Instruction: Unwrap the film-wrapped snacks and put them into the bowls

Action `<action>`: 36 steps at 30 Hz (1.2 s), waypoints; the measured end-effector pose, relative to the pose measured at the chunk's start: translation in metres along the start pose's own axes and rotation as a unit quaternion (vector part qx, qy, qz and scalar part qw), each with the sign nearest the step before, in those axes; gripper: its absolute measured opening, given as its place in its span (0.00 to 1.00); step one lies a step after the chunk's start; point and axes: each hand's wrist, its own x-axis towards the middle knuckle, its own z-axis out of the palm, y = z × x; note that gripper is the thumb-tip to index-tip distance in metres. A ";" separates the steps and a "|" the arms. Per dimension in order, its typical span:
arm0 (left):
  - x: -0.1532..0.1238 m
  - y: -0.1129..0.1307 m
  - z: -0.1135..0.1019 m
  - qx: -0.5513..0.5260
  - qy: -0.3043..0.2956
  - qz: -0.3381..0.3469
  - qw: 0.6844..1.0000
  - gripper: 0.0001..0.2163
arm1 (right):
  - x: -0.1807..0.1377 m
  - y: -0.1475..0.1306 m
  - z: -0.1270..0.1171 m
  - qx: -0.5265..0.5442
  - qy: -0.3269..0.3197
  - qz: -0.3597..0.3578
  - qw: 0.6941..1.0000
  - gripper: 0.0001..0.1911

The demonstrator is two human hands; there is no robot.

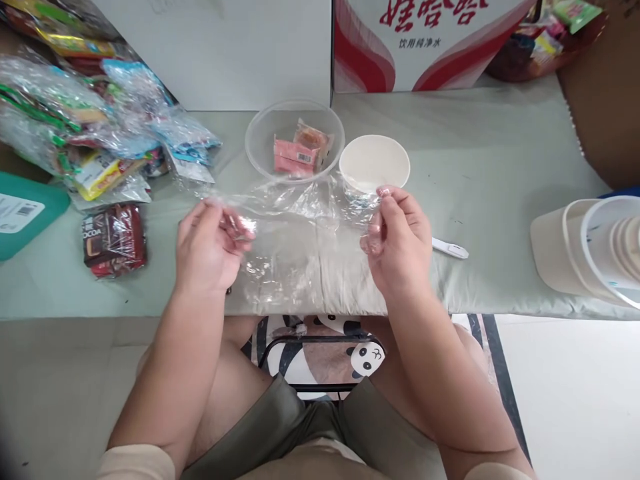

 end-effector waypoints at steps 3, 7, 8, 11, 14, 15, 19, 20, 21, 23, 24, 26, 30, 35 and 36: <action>0.008 0.010 -0.008 0.000 0.017 0.001 1.000 0.15 | 0.009 -0.009 -0.013 0.020 0.027 0.025 0.999 0.11; 0.014 0.018 -0.021 0.067 -0.011 -0.012 0.998 0.12 | 0.016 -0.014 -0.022 0.070 0.070 0.076 0.992 0.13; 0.015 0.018 -0.023 0.069 -0.003 -0.016 0.997 0.12 | 0.015 -0.013 -0.022 0.082 0.068 0.073 0.992 0.13; 0.015 0.014 -0.021 0.041 0.034 -0.041 0.998 0.13 | 0.002 -0.006 -0.019 0.098 0.003 0.072 0.993 0.24; 0.014 0.008 -0.018 0.034 0.046 -0.044 0.997 0.13 | -0.013 0.005 -0.015 0.069 -0.072 0.123 0.987 0.34; 0.013 0.007 -0.017 0.039 0.047 -0.039 0.997 0.13 | -0.016 0.008 -0.015 0.050 -0.081 0.136 0.986 0.36; 0.008 0.009 -0.023 0.048 0.060 -0.002 0.997 0.16 | -0.019 0.016 -0.019 -0.024 -0.085 0.123 0.989 0.28; 0.007 0.012 -0.026 0.046 0.063 0.004 0.997 0.17 | -0.019 0.016 -0.021 -0.030 -0.088 0.112 0.989 0.25; 0.006 0.015 -0.030 0.043 0.066 0.005 0.997 0.18 | -0.019 0.016 -0.023 -0.032 -0.089 0.099 0.991 0.23; 0.003 0.023 -0.039 0.032 0.077 0.000 0.997 0.20 | -0.021 0.014 -0.026 -0.029 -0.082 0.070 0.994 0.24; 0.002 0.026 -0.044 0.022 0.082 -0.002 0.996 0.22 | -0.022 0.013 -0.027 -0.028 -0.074 0.057 0.995 0.25; 0.000 0.031 -0.052 0.001 0.070 0.006 0.998 0.21 | -0.025 0.010 -0.027 -0.027 -0.054 0.041 0.997 0.28; -0.002 0.027 -0.062 0.004 -0.041 0.081 0.996 0.26 | -0.028 0.009 -0.029 -0.024 -0.026 0.013 0.999 0.33; -0.007 0.024 -0.069 0.140 -0.048 0.228 0.962 0.14 | -0.024 0.010 -0.042 -0.062 -0.063 -0.146 0.985 0.26; -0.009 0.025 -0.070 0.167 -0.045 0.242 0.955 0.10 | -0.024 0.010 -0.045 -0.074 -0.080 -0.173 0.979 0.24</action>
